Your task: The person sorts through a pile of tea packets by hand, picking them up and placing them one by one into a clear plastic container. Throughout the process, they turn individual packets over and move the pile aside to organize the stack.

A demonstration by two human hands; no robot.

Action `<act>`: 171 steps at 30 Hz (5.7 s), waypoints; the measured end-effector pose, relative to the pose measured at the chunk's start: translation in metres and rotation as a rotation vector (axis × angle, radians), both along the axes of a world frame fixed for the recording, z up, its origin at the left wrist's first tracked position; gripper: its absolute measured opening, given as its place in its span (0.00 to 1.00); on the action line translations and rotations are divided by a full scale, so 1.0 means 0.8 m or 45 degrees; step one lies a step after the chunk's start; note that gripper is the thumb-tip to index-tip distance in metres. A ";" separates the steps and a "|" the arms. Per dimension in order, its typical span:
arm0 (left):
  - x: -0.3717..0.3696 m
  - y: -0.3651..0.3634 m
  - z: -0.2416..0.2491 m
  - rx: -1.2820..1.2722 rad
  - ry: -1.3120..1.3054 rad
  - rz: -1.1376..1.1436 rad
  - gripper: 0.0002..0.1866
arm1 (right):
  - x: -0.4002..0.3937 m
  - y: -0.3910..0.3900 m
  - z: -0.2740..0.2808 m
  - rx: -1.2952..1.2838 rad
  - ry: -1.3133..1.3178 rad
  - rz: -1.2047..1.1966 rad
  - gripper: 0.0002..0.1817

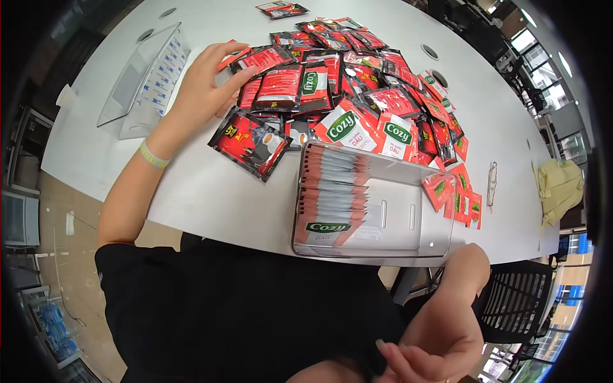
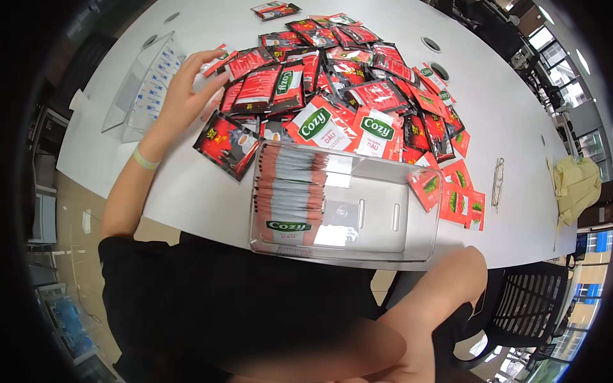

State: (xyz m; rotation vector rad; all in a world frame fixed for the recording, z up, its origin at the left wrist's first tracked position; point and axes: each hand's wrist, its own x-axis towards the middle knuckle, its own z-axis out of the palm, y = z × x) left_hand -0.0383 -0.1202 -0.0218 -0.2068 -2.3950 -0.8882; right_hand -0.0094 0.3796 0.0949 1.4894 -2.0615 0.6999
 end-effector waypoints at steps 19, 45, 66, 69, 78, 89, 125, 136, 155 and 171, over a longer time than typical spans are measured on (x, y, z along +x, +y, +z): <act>-0.049 0.006 -0.015 -0.561 0.091 -0.067 0.37 | -0.172 -0.072 -0.020 -0.194 0.359 -0.173 0.14; -0.034 0.082 0.008 -1.045 -0.018 -0.528 0.29 | -0.208 -0.106 -0.140 0.404 -0.073 -0.058 0.30; -0.029 0.079 0.001 -1.002 -0.033 -0.267 0.29 | -0.206 -0.119 -0.153 0.402 -0.116 -0.543 0.39; -0.026 0.077 0.005 -1.011 -0.001 -0.234 0.27 | -0.208 -0.120 -0.141 -0.021 -0.602 -0.440 0.22; -0.006 0.077 0.027 -0.836 0.082 -0.385 0.21 | -0.108 -0.111 -0.044 -0.286 -0.898 -0.040 0.09; 0.014 0.099 0.010 -0.188 -0.178 -0.865 0.26 | 0.006 -0.187 -0.076 0.416 -0.685 -0.092 0.20; 0.073 0.133 0.020 -0.289 0.223 -1.020 0.44 | -0.185 -0.091 -0.079 -0.198 -0.778 -0.467 0.16; 0.073 0.139 0.011 -0.376 0.335 -1.051 0.29 | -0.207 -0.148 -0.142 0.314 -0.108 -0.206 0.28; 0.068 0.132 0.022 -0.574 0.363 -0.983 0.33 | -0.218 -0.140 -0.159 0.113 0.280 -0.745 0.07; 0.067 0.127 0.030 -0.649 0.416 -0.923 0.41 | -0.212 -0.151 -0.152 0.534 0.003 -0.808 0.19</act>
